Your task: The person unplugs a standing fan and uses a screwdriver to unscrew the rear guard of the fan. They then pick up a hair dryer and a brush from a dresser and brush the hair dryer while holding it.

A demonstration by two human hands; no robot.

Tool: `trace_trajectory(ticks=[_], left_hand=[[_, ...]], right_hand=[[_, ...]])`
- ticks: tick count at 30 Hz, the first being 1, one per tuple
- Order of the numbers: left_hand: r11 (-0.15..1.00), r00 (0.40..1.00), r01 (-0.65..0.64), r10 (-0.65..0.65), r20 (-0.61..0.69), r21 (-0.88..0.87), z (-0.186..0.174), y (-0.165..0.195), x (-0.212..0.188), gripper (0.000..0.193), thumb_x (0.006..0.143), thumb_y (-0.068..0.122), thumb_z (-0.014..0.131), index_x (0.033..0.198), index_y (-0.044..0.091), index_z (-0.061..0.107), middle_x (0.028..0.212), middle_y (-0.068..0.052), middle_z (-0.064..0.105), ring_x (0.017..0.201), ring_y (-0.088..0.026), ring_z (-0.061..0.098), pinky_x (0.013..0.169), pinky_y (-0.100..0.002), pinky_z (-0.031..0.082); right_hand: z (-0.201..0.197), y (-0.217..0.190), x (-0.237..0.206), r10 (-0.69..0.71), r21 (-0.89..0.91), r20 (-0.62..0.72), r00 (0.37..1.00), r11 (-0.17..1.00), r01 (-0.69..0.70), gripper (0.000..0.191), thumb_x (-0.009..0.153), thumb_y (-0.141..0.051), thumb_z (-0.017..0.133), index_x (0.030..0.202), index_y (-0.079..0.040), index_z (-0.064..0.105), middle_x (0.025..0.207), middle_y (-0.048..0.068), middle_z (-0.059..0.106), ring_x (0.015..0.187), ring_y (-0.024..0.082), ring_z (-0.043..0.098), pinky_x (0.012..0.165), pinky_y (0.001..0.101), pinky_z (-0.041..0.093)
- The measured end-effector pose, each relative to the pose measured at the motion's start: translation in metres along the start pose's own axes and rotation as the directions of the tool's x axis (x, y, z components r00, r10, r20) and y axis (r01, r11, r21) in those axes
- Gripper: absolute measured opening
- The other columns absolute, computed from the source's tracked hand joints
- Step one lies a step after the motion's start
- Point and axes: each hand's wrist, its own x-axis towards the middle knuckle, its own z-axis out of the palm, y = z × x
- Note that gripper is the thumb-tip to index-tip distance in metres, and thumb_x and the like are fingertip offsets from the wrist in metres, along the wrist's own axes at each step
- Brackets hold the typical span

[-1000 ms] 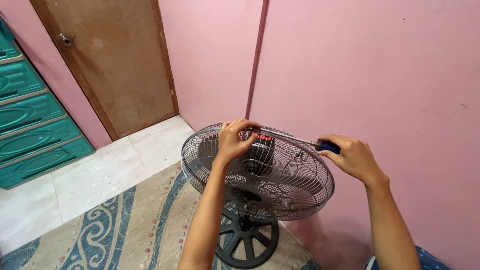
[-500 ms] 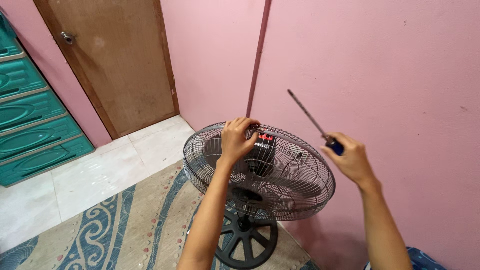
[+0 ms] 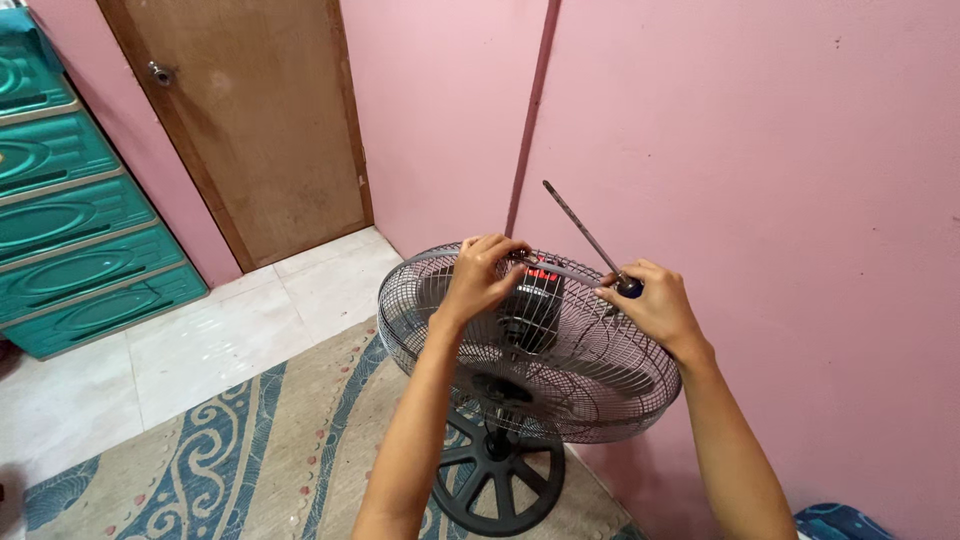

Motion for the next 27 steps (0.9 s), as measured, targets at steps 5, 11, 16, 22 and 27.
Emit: trace_trajectory(ticks=[5,11,16,22,27], left_hand=[[0.999,0.999,-0.035,0.034,-0.024,-0.023,0.001,-0.002,0.003,0.025,0.089,0.014,0.074,0.114,0.011,0.074,0.105,-0.003,0.074,0.102,-0.022,0.066,0.101,-0.041,0.041],[1.000,0.997,-0.005,0.003,-0.083,-0.025,0.007,-0.002,0.002,0.022,0.086,0.012,0.076,0.108,0.011,0.077,0.098,-0.002,0.076,0.093,-0.020,0.070,0.095,-0.039,0.044],[0.999,0.996,-0.004,0.000,-0.084,-0.050,0.008,-0.007,0.000,0.023,0.086,0.013,0.076,0.109,0.011,0.077,0.099,-0.004,0.075,0.093,-0.021,0.070,0.093,-0.037,0.045],[0.999,0.999,0.016,-0.018,-0.045,-0.041,0.008,-0.011,0.002,0.026,0.081,0.013,0.076,0.107,0.011,0.078,0.095,-0.003,0.075,0.095,-0.021,0.067,0.093,-0.039,0.045],[0.994,0.995,0.096,-0.097,-0.035,-0.044,0.009,-0.007,0.005,0.024,0.081,0.015,0.076,0.105,0.014,0.079,0.096,-0.002,0.076,0.098,-0.020,0.068,0.092,-0.039,0.045]], right_hand=[[0.002,-0.002,-0.001,0.008,-0.020,0.009,1.000,1.000,-0.007,0.025,0.077,-0.025,0.085,0.093,-0.006,0.079,0.076,0.008,0.067,0.064,0.020,0.064,0.063,0.0394,0.052],[0.007,-0.009,-0.006,-0.003,-0.078,-0.051,0.999,0.997,-0.001,0.027,0.078,-0.025,0.085,0.088,-0.001,0.077,0.078,0.012,0.067,0.065,0.025,0.065,0.065,0.0418,0.051],[0.003,-0.011,-0.005,-0.054,-0.082,0.004,0.999,0.995,0.054,0.030,0.082,-0.028,0.084,0.096,-0.002,0.076,0.088,0.012,0.072,0.073,0.024,0.069,0.071,0.0389,0.054],[-0.025,-0.001,-0.002,0.112,0.054,0.180,0.977,0.991,-0.124,0.055,0.078,-0.029,0.084,0.119,-0.003,0.058,0.093,0.010,0.073,0.086,0.022,0.072,0.076,0.0395,0.058],[-0.047,0.007,-0.014,-0.088,0.026,0.168,0.982,0.996,0.085,0.039,0.085,-0.029,0.076,0.120,-0.010,0.073,0.105,0.008,0.077,0.094,0.021,0.074,0.083,0.0378,0.058]])
